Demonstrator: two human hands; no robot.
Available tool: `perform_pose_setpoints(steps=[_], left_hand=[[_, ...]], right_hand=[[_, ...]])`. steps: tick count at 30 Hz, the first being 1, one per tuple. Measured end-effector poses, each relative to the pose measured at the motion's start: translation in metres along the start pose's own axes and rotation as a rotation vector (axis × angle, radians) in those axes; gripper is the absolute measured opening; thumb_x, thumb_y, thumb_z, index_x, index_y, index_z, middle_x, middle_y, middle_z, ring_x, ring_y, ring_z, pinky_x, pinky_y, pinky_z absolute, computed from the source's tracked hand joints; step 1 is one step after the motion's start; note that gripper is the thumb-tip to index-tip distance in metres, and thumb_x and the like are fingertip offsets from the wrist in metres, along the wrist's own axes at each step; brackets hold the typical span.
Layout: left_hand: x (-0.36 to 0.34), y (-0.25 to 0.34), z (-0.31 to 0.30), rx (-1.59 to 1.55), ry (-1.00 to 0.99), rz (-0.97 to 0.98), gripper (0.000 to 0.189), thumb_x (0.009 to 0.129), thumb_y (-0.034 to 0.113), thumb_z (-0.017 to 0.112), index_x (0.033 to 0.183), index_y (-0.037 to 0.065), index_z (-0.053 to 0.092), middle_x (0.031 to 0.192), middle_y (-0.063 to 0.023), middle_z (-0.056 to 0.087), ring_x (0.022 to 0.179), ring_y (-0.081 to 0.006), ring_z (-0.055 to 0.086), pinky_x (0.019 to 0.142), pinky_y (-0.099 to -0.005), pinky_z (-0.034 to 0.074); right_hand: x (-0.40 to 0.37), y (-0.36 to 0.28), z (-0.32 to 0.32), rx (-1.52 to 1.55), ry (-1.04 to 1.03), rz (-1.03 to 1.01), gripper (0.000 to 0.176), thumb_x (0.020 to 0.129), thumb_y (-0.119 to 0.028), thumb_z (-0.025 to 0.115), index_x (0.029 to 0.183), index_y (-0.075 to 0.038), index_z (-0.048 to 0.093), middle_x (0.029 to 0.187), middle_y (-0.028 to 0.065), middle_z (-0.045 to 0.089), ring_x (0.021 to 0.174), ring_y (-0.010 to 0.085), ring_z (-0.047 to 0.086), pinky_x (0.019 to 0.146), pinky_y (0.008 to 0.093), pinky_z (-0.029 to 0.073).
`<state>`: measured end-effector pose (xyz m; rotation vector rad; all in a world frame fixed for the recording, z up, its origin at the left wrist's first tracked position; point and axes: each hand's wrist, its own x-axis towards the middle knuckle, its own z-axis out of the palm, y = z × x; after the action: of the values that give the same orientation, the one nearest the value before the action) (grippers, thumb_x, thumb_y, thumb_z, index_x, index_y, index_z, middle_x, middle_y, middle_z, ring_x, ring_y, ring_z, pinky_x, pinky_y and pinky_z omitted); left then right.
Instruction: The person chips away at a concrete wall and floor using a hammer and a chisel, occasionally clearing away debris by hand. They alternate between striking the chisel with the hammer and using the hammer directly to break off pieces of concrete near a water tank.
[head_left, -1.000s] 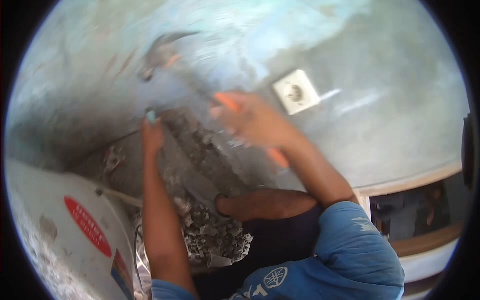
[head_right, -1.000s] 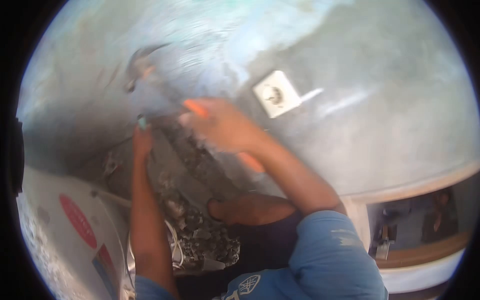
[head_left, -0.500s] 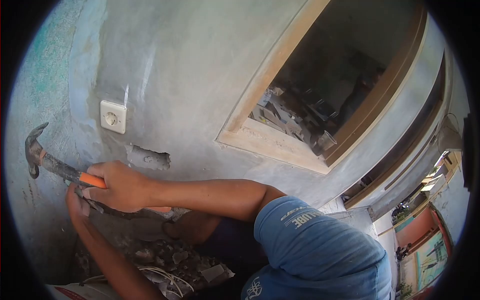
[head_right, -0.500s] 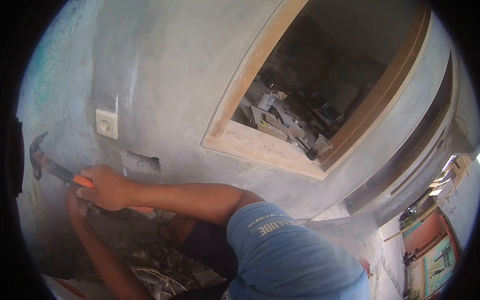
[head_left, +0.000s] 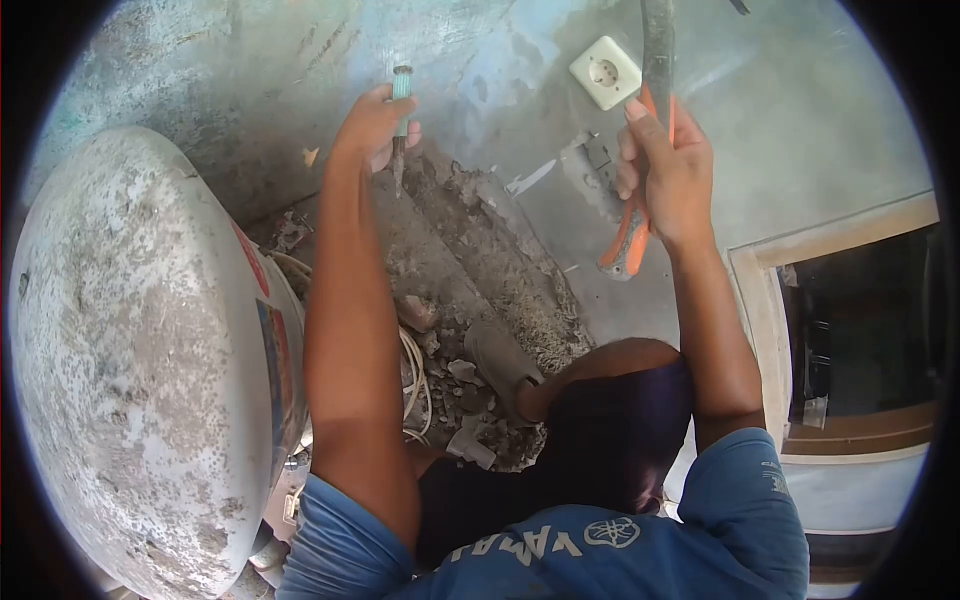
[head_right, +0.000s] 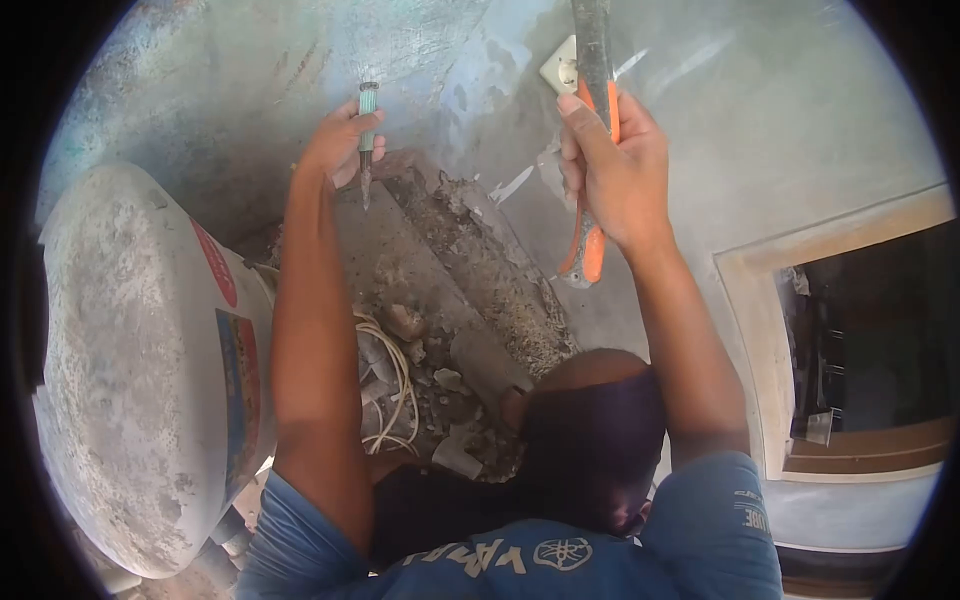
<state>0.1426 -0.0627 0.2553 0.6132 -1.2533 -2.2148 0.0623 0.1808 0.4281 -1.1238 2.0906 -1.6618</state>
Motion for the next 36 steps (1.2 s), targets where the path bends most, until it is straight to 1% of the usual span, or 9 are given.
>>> perform_pose_setpoints(steps=[4,7,10,13,21,26,30,33,36], left_hand=[[0.008,-0.012,-0.017,0.125,-0.095,0.103,0.032,0.088,0.013,0.067,0.116,0.003,0.057,0.096,-0.0033,0.055,0.082,-0.0147,0.055,0.071,-0.0279,0.049],[0.013,-0.023,-0.033,0.277,-0.058,0.095,0.026,0.088,0.015,0.067,0.11,0.003,0.061,0.099,-0.0027,0.057,0.085,-0.0145,0.057,0.077,-0.028,0.048],[0.01,-0.032,-0.044,0.485,0.015,0.153,0.025,0.088,0.015,0.068,0.11,0.003,0.061,0.097,-0.0028,0.058,0.085,-0.0131,0.057,0.076,-0.0289,0.047],[-0.003,-0.042,-0.049,0.376,0.085,0.092,0.025,0.089,0.016,0.066,0.111,0.005,0.06,0.097,-0.003,0.059,0.083,-0.0123,0.058,0.073,-0.0273,0.046],[-0.029,-0.059,-0.066,0.598,0.267,0.056,0.02,0.093,0.019,0.06,0.108,0.006,0.058,0.087,-0.0035,0.062,0.085,-0.0126,0.06,0.07,-0.0269,0.046],[-0.04,-0.054,-0.067,0.557,0.41,0.058,0.019,0.092,0.016,0.06,0.106,0.004,0.057,0.085,-0.0042,0.063,0.081,-0.013,0.06,0.071,-0.0275,0.045],[-0.051,-0.048,-0.057,0.644,0.37,0.171,0.015,0.092,0.013,0.06,0.105,0.005,0.057,0.087,-0.0037,0.063,0.081,-0.0144,0.059,0.078,-0.0295,0.046],[-0.058,-0.051,-0.051,0.743,0.434,0.141,0.015,0.091,0.011,0.061,0.105,0.005,0.058,0.095,-0.0032,0.061,0.08,-0.0154,0.057,0.083,-0.0305,0.045],[-0.065,-0.054,-0.053,1.073,0.399,0.202,0.015,0.093,0.014,0.06,0.106,0.006,0.061,0.102,-0.003,0.061,0.096,-0.016,0.057,0.092,-0.0313,0.04]], right_hand=[[0.004,0.047,0.0,0.005,-0.074,-0.041,0.014,0.09,-0.015,0.061,0.094,-0.005,0.053,0.064,-0.0001,0.052,0.047,0.0066,0.046,0.042,0.0228,0.036],[-0.012,0.082,-0.002,-0.021,-0.306,0.215,0.015,0.088,-0.014,0.063,0.096,-0.006,0.053,0.067,-0.001,0.053,0.051,0.005,0.046,0.046,0.0223,0.037],[-0.035,0.149,0.0,-0.064,-0.425,0.369,0.015,0.088,-0.015,0.064,0.094,-0.006,0.054,0.066,-0.0022,0.052,0.052,0.0046,0.046,0.047,0.0225,0.038],[-0.061,0.23,0.009,0.012,-0.539,0.594,0.016,0.088,-0.017,0.064,0.09,-0.004,0.053,0.064,-0.001,0.051,0.05,0.0056,0.047,0.044,0.0236,0.038],[-0.084,0.347,0.081,0.3,-0.787,0.996,0.028,0.093,-0.025,0.062,0.079,-0.004,0.05,0.061,0.0028,0.053,0.045,0.0113,0.051,0.039,0.0287,0.04],[-0.063,0.377,0.121,0.357,-0.896,0.98,0.03,0.093,-0.028,0.061,0.078,-0.004,0.052,0.06,0.0035,0.055,0.045,0.0123,0.052,0.041,0.0294,0.042],[-0.051,0.404,0.153,0.388,-0.976,0.915,0.028,0.095,-0.029,0.058,0.082,-0.004,0.053,0.061,0.0036,0.055,0.047,0.0124,0.053,0.043,0.03,0.043],[-0.046,0.408,0.166,0.333,-0.999,0.874,0.033,0.093,-0.031,0.06,0.076,-0.004,0.055,0.058,0.0038,0.056,0.046,0.0126,0.053,0.044,0.0297,0.044],[-0.043,0.41,0.173,0.295,-1.042,0.86,0.035,0.093,-0.033,0.059,0.075,-0.003,0.055,0.057,0.0041,0.057,0.046,0.0127,0.054,0.045,0.0302,0.044]])
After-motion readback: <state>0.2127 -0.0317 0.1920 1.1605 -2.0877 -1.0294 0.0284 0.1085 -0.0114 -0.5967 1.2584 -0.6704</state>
